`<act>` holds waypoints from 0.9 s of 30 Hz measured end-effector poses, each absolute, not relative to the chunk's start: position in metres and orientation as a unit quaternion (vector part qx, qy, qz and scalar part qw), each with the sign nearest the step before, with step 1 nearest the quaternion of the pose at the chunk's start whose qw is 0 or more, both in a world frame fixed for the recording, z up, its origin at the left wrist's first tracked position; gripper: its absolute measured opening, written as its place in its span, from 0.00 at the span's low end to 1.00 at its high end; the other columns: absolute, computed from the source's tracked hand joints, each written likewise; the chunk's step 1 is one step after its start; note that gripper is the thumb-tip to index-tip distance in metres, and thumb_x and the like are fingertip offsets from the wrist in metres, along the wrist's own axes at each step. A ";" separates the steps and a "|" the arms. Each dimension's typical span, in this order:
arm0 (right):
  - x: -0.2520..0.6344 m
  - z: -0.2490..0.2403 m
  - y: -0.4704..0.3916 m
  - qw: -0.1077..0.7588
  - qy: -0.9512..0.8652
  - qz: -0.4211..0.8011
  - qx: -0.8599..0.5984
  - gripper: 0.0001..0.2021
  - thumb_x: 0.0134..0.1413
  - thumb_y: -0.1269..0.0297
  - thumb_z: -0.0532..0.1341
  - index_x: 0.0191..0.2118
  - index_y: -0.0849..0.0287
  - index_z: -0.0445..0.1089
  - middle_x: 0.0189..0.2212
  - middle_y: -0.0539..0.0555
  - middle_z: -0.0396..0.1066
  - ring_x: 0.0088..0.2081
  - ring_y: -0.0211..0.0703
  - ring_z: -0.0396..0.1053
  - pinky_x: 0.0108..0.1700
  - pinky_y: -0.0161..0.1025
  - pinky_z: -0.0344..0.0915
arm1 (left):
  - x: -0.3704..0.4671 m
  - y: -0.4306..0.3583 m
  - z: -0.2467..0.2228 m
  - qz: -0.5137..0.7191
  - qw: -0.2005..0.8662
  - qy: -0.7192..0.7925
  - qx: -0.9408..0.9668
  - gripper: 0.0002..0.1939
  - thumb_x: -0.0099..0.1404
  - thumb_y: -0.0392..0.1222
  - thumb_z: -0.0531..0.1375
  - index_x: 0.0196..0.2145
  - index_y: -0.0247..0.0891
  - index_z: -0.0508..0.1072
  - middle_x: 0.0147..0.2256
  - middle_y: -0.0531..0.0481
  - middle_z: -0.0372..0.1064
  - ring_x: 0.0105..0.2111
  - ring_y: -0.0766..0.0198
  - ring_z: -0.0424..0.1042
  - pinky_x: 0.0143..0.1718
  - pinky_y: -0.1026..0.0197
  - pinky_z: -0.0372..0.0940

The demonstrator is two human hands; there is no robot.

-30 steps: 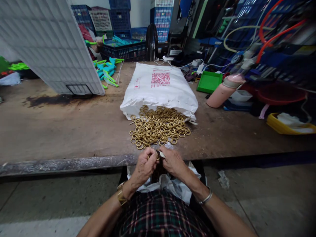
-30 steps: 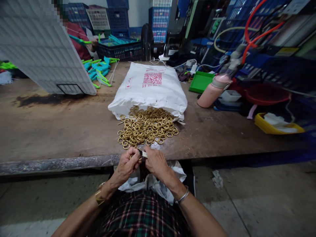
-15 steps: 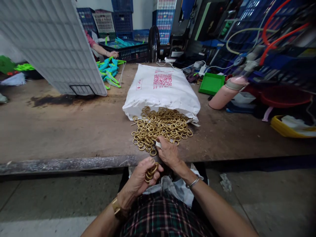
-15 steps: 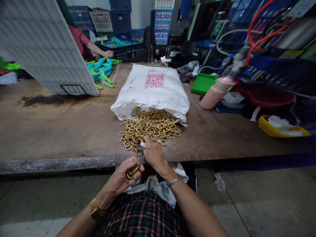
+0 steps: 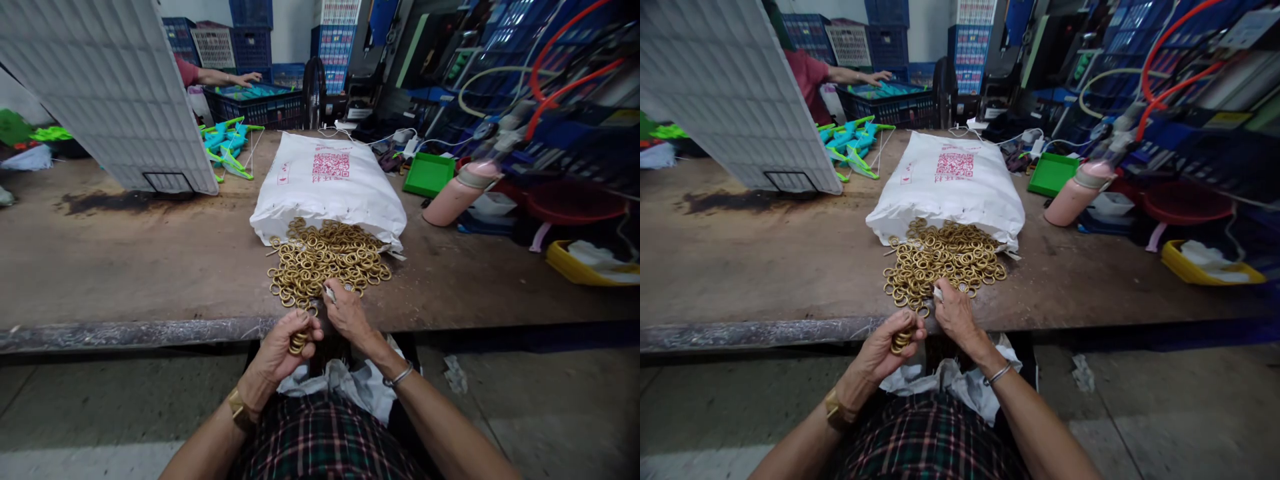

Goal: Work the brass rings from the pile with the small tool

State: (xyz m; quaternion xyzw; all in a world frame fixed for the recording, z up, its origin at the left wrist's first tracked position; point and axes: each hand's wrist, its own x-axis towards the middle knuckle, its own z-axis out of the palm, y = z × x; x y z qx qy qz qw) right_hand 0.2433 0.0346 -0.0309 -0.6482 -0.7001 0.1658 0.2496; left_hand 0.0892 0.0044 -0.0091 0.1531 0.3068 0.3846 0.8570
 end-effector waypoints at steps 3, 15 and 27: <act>0.249 -0.027 0.030 0.302 -0.680 0.236 -0.625 0.07 0.55 0.66 0.48 0.34 0.57 0.62 0.24 0.49 0.65 0.26 0.38 0.62 0.30 0.33 0.55 | 0.093 0.011 -0.005 0.406 0.829 0.330 0.199 0.11 0.50 0.40 0.64 0.27 0.33 0.65 0.27 0.51 0.65 0.23 0.72 0.66 0.14 0.75 0.53; 0.253 -0.016 0.015 0.358 -0.660 0.355 -0.557 0.09 0.56 0.60 0.50 0.28 0.58 0.60 0.21 0.47 0.62 0.25 0.36 0.60 0.30 0.33 0.56 | 0.113 0.029 -0.006 0.387 0.613 0.478 0.496 0.11 0.55 0.44 0.56 0.34 0.35 0.67 0.16 0.59 0.60 0.13 0.74 0.56 0.13 0.71 0.53; 0.249 -0.021 0.022 0.440 -0.547 0.415 -0.578 0.07 0.49 0.62 0.52 0.26 0.58 0.60 0.17 0.45 0.58 0.22 0.34 0.57 0.27 0.32 0.55 | 0.112 0.033 -0.010 0.371 0.618 0.498 0.483 0.13 0.54 0.47 0.56 0.33 0.34 0.68 0.17 0.59 0.57 0.14 0.74 0.55 0.13 0.71 0.52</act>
